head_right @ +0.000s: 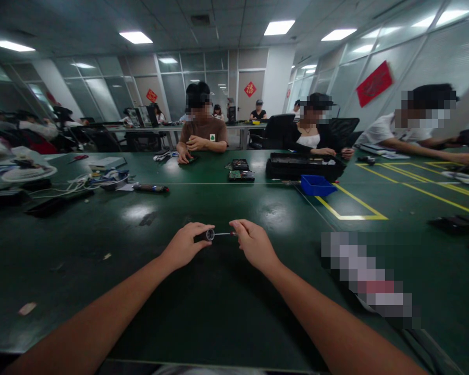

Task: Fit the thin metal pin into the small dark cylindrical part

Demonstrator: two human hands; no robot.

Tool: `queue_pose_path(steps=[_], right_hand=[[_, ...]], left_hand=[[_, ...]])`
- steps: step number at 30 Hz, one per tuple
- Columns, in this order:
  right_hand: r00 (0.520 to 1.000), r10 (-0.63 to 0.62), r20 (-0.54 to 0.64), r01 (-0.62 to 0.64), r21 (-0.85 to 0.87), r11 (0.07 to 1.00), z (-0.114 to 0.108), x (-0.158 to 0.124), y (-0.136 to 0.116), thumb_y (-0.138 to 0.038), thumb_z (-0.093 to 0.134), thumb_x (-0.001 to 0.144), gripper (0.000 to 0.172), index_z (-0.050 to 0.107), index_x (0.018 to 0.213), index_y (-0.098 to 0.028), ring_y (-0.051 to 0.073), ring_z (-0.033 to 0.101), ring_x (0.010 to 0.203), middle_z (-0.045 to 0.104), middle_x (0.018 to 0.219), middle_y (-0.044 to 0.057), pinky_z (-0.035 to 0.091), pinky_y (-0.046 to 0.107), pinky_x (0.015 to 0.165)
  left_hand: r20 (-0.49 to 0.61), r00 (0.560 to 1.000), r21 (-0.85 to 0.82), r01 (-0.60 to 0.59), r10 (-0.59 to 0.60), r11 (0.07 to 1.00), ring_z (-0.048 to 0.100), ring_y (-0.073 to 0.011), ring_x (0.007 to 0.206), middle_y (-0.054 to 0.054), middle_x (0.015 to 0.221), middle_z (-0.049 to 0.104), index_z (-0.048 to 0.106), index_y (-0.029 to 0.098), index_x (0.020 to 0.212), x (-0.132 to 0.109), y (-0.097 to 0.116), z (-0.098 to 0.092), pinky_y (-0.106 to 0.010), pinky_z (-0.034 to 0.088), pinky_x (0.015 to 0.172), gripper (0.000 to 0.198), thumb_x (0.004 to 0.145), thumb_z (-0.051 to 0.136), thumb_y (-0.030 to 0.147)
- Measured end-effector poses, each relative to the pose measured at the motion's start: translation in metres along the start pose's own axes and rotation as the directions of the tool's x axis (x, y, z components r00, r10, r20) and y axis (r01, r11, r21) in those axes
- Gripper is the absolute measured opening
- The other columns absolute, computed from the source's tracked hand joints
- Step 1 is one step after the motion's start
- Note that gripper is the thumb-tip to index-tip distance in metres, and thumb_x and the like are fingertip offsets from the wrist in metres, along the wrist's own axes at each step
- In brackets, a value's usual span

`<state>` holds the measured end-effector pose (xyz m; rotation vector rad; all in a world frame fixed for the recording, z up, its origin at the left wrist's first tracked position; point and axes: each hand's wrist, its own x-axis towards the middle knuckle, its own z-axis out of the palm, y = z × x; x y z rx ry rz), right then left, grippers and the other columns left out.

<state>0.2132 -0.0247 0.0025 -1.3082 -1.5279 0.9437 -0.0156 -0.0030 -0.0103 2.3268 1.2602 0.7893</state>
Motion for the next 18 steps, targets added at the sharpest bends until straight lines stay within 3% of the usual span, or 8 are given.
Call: queue_pose_path(steps=[6,9,11,14,18], right_hand=[[0.997,-0.071,0.011,0.071,0.019,0.997,-0.0011,-0.0004,0.0011,-0.038,0.059,0.086,0.03,0.066,0.111,-0.021,0.018,0.06,0.07,0.063,0.081,0.001,0.05,0.032,0.065],[0.994,-0.074,0.083,0.071,0.048,0.996,-0.0012,-0.0004,0.0018,-0.04,0.057,0.088,0.024,0.068,0.098,-0.021,0.017,0.058,0.067,0.061,0.074,0.0,0.048,0.031,0.064],[0.994,-0.048,0.1,0.042,0.056,0.998,-0.0008,-0.0005,0.0017,-0.047,0.05,0.093,0.033,0.069,0.09,-0.02,0.016,0.054,0.06,0.054,0.063,-0.002,0.046,0.031,0.06],[0.997,-0.023,0.07,0.021,0.029,0.999,-0.0004,-0.0007,0.0012,-0.051,0.044,0.095,0.04,0.069,0.09,-0.02,0.016,0.051,0.056,0.051,0.061,-0.002,0.044,0.03,0.055],[0.998,-0.056,0.006,0.056,0.007,0.998,-0.0008,-0.0011,-0.0002,-0.04,0.052,0.09,0.026,0.066,0.103,-0.023,0.017,0.057,0.065,0.06,0.074,0.0,0.047,0.031,0.06]], left_hand=[[-0.006,1.0,-0.007,0.007,-0.007,1.0,0.059,-0.0244,0.115,-0.006,0.121,0.069,0.065,0.025,0.129,0.0002,0.0005,-0.0009,-0.043,0.044,0.103,0.043,0.086,0.07,0.018],[-0.003,1.0,-0.007,0.016,-0.016,1.0,0.059,-0.0247,0.115,-0.006,0.122,0.069,0.066,0.025,0.128,0.0002,-0.0005,-0.0015,-0.043,0.044,0.103,0.043,0.086,0.07,0.018],[0.004,1.0,-0.004,0.014,-0.014,1.0,0.059,-0.0248,0.115,-0.006,0.121,0.069,0.066,0.025,0.128,0.0001,-0.0006,-0.0016,-0.043,0.044,0.103,0.042,0.086,0.069,0.017],[0.007,1.0,-0.003,0.007,-0.007,1.0,0.059,-0.0248,0.114,-0.006,0.121,0.069,0.066,0.025,0.128,-0.0001,0.0008,-0.0015,-0.043,0.044,0.102,0.043,0.086,0.069,0.018],[0.006,1.0,-0.002,0.017,-0.017,1.0,0.059,-0.0249,0.114,-0.006,0.12,0.069,0.066,0.026,0.128,-0.0001,0.0023,-0.0014,-0.043,0.045,0.101,0.042,0.087,0.069,0.019]])
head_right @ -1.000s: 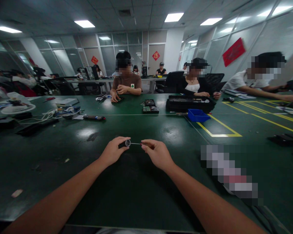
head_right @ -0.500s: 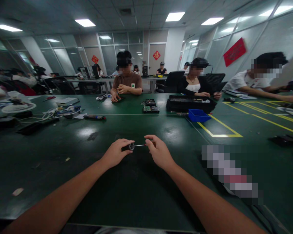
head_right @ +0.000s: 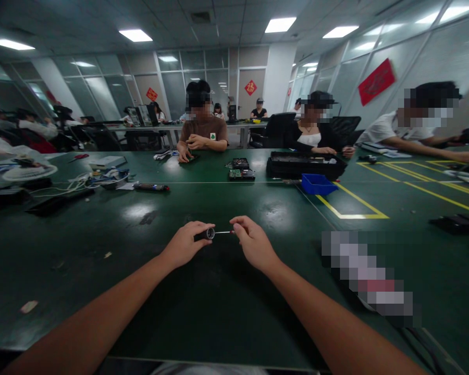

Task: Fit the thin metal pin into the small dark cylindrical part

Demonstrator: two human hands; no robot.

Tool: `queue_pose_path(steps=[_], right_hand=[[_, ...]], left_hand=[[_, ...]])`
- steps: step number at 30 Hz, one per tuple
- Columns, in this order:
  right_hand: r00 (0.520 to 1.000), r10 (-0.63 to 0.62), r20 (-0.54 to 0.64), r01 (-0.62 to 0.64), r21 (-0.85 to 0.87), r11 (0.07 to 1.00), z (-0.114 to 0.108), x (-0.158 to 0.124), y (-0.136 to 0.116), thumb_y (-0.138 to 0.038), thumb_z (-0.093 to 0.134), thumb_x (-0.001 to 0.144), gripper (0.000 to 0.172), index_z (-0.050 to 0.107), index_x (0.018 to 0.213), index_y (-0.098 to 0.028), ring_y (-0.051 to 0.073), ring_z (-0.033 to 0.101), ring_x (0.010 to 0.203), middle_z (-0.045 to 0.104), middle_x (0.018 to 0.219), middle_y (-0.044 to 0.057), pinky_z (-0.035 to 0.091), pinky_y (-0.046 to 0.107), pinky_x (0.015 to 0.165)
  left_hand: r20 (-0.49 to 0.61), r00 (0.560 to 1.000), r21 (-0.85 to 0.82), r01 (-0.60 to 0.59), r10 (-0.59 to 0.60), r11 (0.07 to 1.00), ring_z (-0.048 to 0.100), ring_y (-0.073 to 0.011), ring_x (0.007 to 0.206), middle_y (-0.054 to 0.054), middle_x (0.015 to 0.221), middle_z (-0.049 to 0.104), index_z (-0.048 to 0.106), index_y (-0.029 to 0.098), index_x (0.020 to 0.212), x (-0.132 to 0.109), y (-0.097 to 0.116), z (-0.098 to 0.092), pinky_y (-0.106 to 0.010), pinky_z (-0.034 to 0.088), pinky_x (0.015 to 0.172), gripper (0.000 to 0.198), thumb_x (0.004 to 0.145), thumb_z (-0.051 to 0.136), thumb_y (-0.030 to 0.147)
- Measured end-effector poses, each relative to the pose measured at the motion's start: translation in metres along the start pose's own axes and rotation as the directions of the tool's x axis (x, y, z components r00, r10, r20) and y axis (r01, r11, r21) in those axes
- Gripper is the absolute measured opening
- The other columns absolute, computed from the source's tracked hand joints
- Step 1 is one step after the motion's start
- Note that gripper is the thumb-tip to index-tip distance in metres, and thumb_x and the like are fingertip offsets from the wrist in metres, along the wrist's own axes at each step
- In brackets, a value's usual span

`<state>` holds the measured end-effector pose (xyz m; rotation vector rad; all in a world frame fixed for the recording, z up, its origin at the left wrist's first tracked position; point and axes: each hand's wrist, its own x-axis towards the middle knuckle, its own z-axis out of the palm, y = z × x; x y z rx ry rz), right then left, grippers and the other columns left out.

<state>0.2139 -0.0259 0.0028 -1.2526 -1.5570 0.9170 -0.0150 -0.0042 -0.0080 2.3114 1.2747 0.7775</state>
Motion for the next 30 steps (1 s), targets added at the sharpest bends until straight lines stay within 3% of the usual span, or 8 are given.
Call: queue_pose_path(steps=[3,8,12,16,19,22,24,30], right_hand=[[1.0,0.003,0.002,-0.003,0.013,1.0,-0.001,0.0,-0.003,-0.038,0.058,0.085,0.024,0.064,0.103,-0.023,0.018,0.059,0.069,0.061,0.079,0.0,0.048,0.032,0.065],[0.991,0.082,0.101,-0.088,0.053,0.995,0.0,0.0,-0.004,-0.047,0.047,0.091,0.032,0.065,0.09,-0.02,0.016,0.052,0.061,0.054,0.069,-0.001,0.046,0.031,0.058],[0.999,0.04,-0.01,-0.039,0.113,0.993,0.001,0.001,0.002,-0.04,0.062,0.083,0.022,0.064,0.094,-0.022,0.016,0.057,0.067,0.061,0.076,-0.001,0.047,0.031,0.063],[0.997,0.029,-0.066,-0.011,0.249,0.968,0.003,0.002,0.004,-0.044,0.072,0.079,0.026,0.067,0.09,-0.02,0.018,0.062,0.075,0.067,0.082,0.003,0.05,0.035,0.076],[0.984,0.151,-0.094,-0.088,0.481,0.872,0.004,0.005,0.004,-0.045,0.073,0.079,0.027,0.068,0.089,-0.021,0.019,0.063,0.076,0.067,0.082,0.004,0.053,0.038,0.081],[0.934,0.353,0.051,-0.301,0.644,0.704,0.002,0.008,0.005,-0.041,0.068,0.084,0.022,0.065,0.079,-0.02,0.016,0.058,0.061,0.06,0.068,0.002,0.056,0.04,0.078],[0.905,0.415,0.098,-0.369,0.668,0.647,0.001,0.009,0.006,-0.038,0.065,0.087,0.021,0.063,0.075,-0.02,0.014,0.053,0.055,0.055,0.063,0.0,0.057,0.04,0.077],[0.959,0.274,-0.074,-0.168,0.63,0.758,0.001,0.008,0.009,-0.043,0.073,0.08,0.024,0.065,0.083,-0.022,0.017,0.06,0.069,0.062,0.076,0.003,0.056,0.036,0.076]], left_hand=[[0.0,1.0,-0.002,-0.001,0.001,1.0,0.059,-0.025,0.114,-0.006,0.121,0.069,0.065,0.026,0.129,0.0,-0.001,0.0,-0.044,0.045,0.101,0.042,0.088,0.068,0.02],[-0.005,1.0,-0.01,-0.007,0.007,1.0,0.059,-0.0245,0.115,-0.006,0.122,0.069,0.065,0.025,0.129,0.0,-0.005,0.0,-0.044,0.044,0.103,0.043,0.087,0.068,0.02],[-0.01,1.0,0.002,0.008,-0.008,1.0,0.06,-0.0253,0.114,-0.006,0.12,0.069,0.065,0.026,0.129,0.001,-0.002,0.001,-0.045,0.044,0.104,0.042,0.087,0.068,0.021],[-0.024,0.999,0.015,0.025,-0.024,1.0,0.06,-0.0264,0.115,-0.007,0.12,0.069,0.065,0.025,0.129,0.001,0.003,0.0,-0.046,0.045,0.104,0.042,0.087,0.068,0.022],[-0.042,0.999,-0.015,-0.024,0.023,1.0,0.058,-0.0247,0.118,-0.006,0.124,0.068,0.063,0.026,0.131,0.001,0.007,-0.002,-0.044,0.044,0.106,0.043,0.089,0.067,0.02],[-0.043,0.996,-0.01,-0.079,0.078,0.997,0.057,-0.0234,0.119,-0.005,0.126,0.066,0.063,0.027,0.132,0.001,0.008,-0.003,-0.042,0.043,0.106,0.043,0.09,0.066,0.019],[-0.036,0.997,0.007,-0.064,0.064,0.998,0.058,-0.0239,0.117,-0.005,0.124,0.067,0.063,0.027,0.131,0.001,0.009,-0.003,-0.043,0.044,0.104,0.042,0.09,0.066,0.019],[-0.021,0.999,0.0,-0.028,0.028,1.0,0.058,-0.0245,0.116,-0.005,0.123,0.068,0.064,0.026,0.13,0.001,0.011,-0.003,-0.043,0.044,0.104,0.043,0.088,0.068,0.02]])
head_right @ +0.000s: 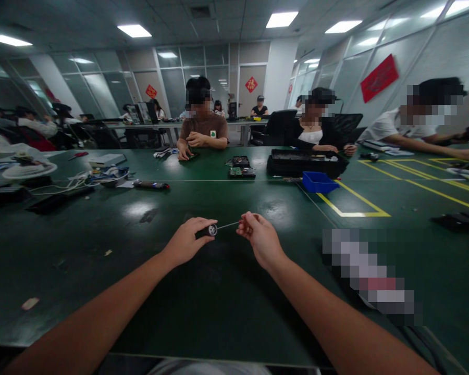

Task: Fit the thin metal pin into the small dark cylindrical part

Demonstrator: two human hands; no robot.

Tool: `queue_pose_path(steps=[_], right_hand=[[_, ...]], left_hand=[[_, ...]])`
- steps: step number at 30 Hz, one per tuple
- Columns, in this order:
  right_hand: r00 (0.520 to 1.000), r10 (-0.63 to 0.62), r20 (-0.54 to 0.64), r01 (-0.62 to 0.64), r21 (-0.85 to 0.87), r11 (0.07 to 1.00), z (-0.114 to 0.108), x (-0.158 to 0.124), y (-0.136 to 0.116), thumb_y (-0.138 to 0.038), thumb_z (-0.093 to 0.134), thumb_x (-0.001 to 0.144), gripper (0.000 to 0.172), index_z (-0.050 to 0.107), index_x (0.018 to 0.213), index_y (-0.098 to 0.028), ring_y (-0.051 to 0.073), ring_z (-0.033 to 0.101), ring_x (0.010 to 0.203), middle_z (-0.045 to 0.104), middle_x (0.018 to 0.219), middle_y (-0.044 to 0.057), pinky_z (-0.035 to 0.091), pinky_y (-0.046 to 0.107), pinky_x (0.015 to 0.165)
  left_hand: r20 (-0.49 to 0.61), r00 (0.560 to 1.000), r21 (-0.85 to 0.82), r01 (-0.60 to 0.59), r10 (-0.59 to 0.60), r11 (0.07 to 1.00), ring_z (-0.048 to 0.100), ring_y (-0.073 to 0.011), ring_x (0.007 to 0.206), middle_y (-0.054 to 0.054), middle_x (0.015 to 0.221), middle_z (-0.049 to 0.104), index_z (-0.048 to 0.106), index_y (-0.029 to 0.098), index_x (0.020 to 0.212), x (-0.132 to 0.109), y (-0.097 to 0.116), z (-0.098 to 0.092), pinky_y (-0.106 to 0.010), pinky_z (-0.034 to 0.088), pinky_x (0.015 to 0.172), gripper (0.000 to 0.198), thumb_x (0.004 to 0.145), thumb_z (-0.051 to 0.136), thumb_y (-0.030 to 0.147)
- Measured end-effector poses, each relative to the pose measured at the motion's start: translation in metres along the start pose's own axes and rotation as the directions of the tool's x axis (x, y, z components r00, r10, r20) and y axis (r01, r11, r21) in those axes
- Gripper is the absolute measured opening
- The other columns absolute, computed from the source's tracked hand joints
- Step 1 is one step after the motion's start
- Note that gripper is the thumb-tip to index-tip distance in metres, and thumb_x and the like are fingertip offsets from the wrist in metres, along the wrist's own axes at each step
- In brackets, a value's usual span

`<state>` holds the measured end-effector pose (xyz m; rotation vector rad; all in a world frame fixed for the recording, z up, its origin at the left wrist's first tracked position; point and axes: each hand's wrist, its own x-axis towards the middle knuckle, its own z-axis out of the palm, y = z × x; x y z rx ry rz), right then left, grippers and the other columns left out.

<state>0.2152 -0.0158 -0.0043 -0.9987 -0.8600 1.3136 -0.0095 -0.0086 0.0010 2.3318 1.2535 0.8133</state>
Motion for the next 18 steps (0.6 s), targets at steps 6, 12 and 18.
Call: queue_pose_path(steps=[6,12,18], right_hand=[[0.995,-0.098,0.016,0.099,-0.096,0.99,0.002,-0.001,0.004,-0.051,0.077,0.075,0.034,0.067,0.086,-0.02,0.017,0.061,0.073,0.065,0.081,0.003,0.055,0.034,0.072],[0.954,-0.258,0.154,0.295,-0.314,0.902,0.006,-0.01,0.0,-0.051,0.067,0.086,0.032,0.065,0.091,-0.019,0.017,0.063,0.071,0.066,0.078,0.003,0.053,0.034,0.071],[0.911,-0.329,0.247,0.406,-0.412,0.816,0.007,-0.017,-0.003,-0.046,0.062,0.09,0.025,0.064,0.097,-0.022,0.019,0.066,0.076,0.068,0.083,0.003,0.054,0.035,0.072]], left_hand=[[-0.005,1.0,-0.001,-0.008,0.008,1.0,0.058,-0.0244,0.115,-0.006,0.122,0.068,0.064,0.026,0.131,0.0,-0.001,0.001,-0.042,0.044,0.103,0.044,0.088,0.069,0.02],[-0.009,0.999,0.008,-0.04,0.04,0.999,0.059,-0.0235,0.112,-0.006,0.119,0.068,0.065,0.025,0.129,0.0,-0.006,0.004,-0.042,0.045,0.101,0.043,0.087,0.07,0.018],[0.036,0.999,0.033,-0.021,0.019,0.999,0.059,-0.024,0.113,-0.007,0.119,0.067,0.063,0.024,0.132,0.0,-0.005,0.004,-0.043,0.045,0.102,0.045,0.089,0.068,0.017]])
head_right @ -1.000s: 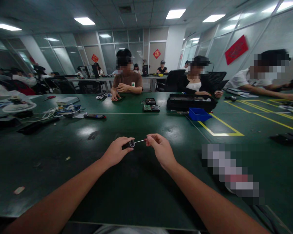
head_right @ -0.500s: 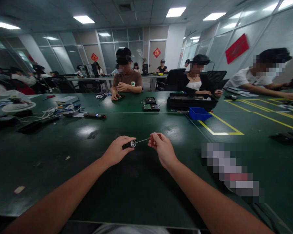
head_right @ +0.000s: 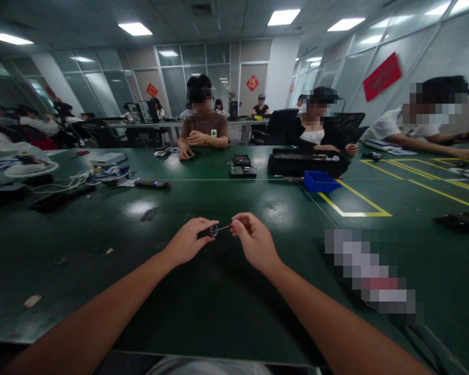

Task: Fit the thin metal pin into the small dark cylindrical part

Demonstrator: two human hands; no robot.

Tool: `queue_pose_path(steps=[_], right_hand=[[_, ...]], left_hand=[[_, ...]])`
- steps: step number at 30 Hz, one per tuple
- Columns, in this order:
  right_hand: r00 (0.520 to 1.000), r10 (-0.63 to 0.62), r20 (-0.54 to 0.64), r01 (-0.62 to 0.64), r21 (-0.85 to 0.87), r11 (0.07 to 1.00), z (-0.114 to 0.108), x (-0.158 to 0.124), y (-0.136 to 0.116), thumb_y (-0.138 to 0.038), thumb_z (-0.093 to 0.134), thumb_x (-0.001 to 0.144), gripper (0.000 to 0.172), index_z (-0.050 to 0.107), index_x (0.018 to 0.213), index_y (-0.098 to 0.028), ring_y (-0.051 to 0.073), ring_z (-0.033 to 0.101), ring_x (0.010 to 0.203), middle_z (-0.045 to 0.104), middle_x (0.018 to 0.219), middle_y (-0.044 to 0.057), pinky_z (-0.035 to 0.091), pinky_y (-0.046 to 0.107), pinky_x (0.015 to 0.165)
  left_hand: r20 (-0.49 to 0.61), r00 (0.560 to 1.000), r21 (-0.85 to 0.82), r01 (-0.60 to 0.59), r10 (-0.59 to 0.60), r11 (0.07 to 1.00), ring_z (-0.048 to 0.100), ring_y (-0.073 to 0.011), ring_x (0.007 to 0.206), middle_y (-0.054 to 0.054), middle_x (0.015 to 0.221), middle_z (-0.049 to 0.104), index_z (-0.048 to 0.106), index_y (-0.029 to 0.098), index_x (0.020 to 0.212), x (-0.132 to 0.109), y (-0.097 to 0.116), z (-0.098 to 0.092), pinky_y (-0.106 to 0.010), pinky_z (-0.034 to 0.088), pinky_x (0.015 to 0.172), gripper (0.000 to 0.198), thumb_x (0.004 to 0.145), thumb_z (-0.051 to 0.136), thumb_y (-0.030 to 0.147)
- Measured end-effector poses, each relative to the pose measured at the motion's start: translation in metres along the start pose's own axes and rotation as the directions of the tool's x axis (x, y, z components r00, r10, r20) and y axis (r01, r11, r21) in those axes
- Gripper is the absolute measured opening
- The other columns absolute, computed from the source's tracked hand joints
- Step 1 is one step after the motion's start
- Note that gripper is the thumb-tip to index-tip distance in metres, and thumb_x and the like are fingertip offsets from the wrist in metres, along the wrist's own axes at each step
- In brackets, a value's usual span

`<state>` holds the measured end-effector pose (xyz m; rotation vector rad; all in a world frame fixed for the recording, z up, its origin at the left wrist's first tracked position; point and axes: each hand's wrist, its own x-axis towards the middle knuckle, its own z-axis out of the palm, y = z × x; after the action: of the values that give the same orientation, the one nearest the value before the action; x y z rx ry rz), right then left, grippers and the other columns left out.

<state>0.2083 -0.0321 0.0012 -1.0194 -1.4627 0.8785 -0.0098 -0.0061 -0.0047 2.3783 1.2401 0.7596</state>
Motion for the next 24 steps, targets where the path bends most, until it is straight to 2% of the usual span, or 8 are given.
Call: queue_pose_path(steps=[4,8,19,24], right_hand=[[0.999,-0.028,-0.034,0.025,-0.095,0.995,-0.0013,-0.0006,0.0031,-0.043,0.057,0.094,0.022,0.063,0.097,-0.022,0.019,0.065,0.077,0.068,0.083,0.003,0.053,0.036,0.073],[0.998,-0.035,-0.055,0.031,-0.079,0.996,-0.0017,0.0011,0.0043,-0.043,0.057,0.094,0.021,0.062,0.095,-0.022,0.019,0.065,0.075,0.067,0.082,0.003,0.053,0.035,0.072],[0.999,-0.043,-0.003,0.042,-0.129,0.991,-0.0025,-0.0017,0.007,-0.043,0.055,0.096,0.022,0.062,0.101,-0.023,0.02,0.067,0.081,0.069,0.088,0.005,0.053,0.036,0.075],[0.997,-0.079,0.016,0.081,-0.267,0.96,-0.0035,-0.002,0.0037,-0.04,0.052,0.097,0.019,0.062,0.101,-0.023,0.022,0.069,0.081,0.07,0.087,0.005,0.052,0.037,0.075]], left_hand=[[0.017,1.0,0.004,0.013,-0.013,1.0,0.059,-0.024,0.114,-0.007,0.119,0.066,0.061,0.024,0.135,-0.0003,0.0028,-0.0015,-0.044,0.045,0.103,0.046,0.09,0.065,0.015],[0.028,0.999,-0.009,0.023,-0.023,1.0,0.058,-0.0238,0.115,-0.007,0.12,0.065,0.058,0.023,0.138,-0.0007,0.0033,-0.0016,-0.043,0.044,0.104,0.048,0.091,0.064,0.016],[0.048,0.999,-0.01,0.016,-0.015,1.0,0.058,-0.024,0.116,-0.008,0.121,0.064,0.054,0.024,0.142,-0.0008,0.0013,0.0013,-0.044,0.044,0.104,0.051,0.092,0.062,0.019],[0.058,0.998,0.03,0.008,-0.009,1.0,0.058,-0.0247,0.117,-0.008,0.121,0.065,0.055,0.024,0.141,0.0007,-0.0004,0.0027,-0.044,0.043,0.106,0.051,0.091,0.063,0.017]])
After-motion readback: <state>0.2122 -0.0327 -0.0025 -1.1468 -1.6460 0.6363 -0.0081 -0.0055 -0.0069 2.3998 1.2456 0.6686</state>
